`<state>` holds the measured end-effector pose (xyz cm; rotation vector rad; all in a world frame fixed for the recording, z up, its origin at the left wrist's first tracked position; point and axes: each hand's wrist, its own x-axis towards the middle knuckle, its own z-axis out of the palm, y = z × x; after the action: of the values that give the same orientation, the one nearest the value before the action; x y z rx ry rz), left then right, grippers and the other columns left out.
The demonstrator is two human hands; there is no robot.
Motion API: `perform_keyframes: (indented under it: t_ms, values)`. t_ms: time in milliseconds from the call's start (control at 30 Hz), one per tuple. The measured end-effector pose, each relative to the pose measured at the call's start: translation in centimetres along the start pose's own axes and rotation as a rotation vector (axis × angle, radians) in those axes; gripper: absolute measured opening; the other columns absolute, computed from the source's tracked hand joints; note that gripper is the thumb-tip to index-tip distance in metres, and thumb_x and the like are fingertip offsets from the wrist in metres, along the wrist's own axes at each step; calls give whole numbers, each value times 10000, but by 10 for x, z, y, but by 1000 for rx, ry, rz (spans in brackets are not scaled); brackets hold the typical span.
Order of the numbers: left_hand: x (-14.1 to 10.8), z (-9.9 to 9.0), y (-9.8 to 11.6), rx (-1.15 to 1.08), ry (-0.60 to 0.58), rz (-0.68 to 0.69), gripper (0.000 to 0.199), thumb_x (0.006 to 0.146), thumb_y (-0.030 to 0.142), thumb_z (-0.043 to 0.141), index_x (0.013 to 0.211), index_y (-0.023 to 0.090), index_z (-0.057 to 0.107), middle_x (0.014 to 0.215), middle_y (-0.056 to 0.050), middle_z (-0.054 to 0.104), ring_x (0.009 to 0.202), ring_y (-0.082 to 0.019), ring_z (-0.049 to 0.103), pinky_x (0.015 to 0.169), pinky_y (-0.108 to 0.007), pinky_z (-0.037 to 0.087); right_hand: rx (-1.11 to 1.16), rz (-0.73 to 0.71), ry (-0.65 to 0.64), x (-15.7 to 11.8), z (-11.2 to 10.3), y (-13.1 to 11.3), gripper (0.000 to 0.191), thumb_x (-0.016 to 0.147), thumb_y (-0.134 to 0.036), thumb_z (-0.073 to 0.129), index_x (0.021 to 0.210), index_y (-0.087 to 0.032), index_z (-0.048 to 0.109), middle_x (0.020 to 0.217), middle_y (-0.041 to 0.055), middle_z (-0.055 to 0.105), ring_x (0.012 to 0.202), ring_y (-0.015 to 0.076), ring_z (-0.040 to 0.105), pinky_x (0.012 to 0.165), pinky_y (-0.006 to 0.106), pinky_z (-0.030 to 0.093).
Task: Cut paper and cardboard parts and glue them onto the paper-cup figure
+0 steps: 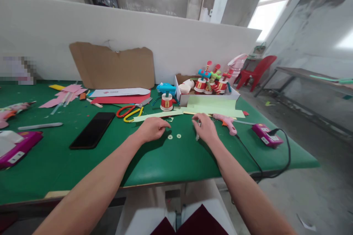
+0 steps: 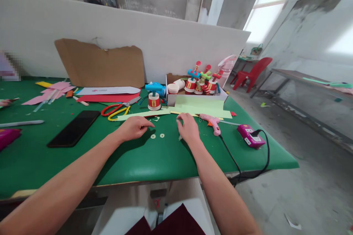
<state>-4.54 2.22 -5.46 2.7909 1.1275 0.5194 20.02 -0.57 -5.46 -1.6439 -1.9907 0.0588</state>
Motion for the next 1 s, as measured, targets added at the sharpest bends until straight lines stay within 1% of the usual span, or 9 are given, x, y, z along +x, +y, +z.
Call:
perform_keyframes:
  t_ms: [133, 267, 333, 400, 500, 733, 867, 933, 1000]
  values:
    - [0, -3, 6, -51, -52, 93, 367, 735, 102, 453, 946, 240, 720, 867, 0, 727, 797, -139, 644, 749, -233, 467, 122, -179, -126, 1, 1, -1, 230, 782, -66, 433, 835, -189, 620, 851, 52, 633, 829, 179, 566, 784, 291, 423]
    - [-1, -3, 14, -50, -98, 163, 383, 754, 121, 472, 1006, 284, 709, 838, 8, 721, 769, -137, 631, 716, -222, 450, -80, 26, -80, 0, -8, 17, 421, 694, 27, 394, 930, -204, 655, 951, 80, 603, 876, 202, 566, 736, 282, 417]
    - [-1, -1, 17, -17, -127, 172, 388, 765, 130, 475, 1025, 306, 703, 827, 6, 719, 770, -146, 629, 708, -230, 446, -185, 98, -152, -2, -11, 24, 480, 683, 35, 409, 996, -223, 666, 975, 92, 589, 852, 211, 570, 704, 287, 409]
    - [-1, 2, 19, 5, -156, 172, 388, 772, 132, 474, 1032, 311, 699, 830, 0, 719, 770, -153, 631, 703, -239, 447, -246, 69, -225, -3, -10, 28, 518, 701, 32, 420, 1066, -248, 657, 985, 94, 580, 829, 210, 572, 686, 289, 401]
    - [0, 4, 19, 3, -173, 176, 383, 774, 138, 480, 1038, 313, 694, 868, 5, 724, 783, -153, 635, 706, -238, 450, -270, -2, -240, -2, -7, 30, 448, 780, -25, 435, 1097, -264, 643, 982, 91, 572, 823, 206, 569, 655, 281, 390]
    - [0, 5, 19, -37, -179, 154, 372, 778, 135, 483, 1029, 307, 696, 879, 8, 727, 803, -158, 647, 719, -243, 452, -217, 56, -209, 2, -8, 23, 161, 848, -176, 501, 936, -233, 623, 873, 62, 582, 751, 181, 559, 603, 258, 375]
    - [0, 5, 19, -32, -179, 146, 365, 780, 133, 484, 1024, 303, 697, 873, 2, 726, 802, -161, 648, 719, -241, 451, 48, 59, 16, 2, -12, 12, 112, 861, -258, 482, 921, -213, 566, 764, 40, 606, 695, 180, 565, 636, 281, 408]
    - [0, 4, 19, -23, -182, 146, 367, 776, 131, 486, 1022, 303, 696, 855, 3, 726, 790, -157, 647, 712, -233, 449, 334, 92, 142, 2, -12, 7, 133, 855, -324, 480, 907, -208, 523, 731, 28, 617, 663, 172, 581, 642, 290, 441]
    - [1, 4, 19, -18, -184, 152, 374, 772, 129, 486, 1028, 306, 694, 846, 6, 725, 776, -151, 645, 701, -225, 447, 643, 132, 163, 1, -11, 2, 178, 818, -377, 521, 884, -216, 482, 740, 21, 633, 663, 166, 605, 637, 293, 472]
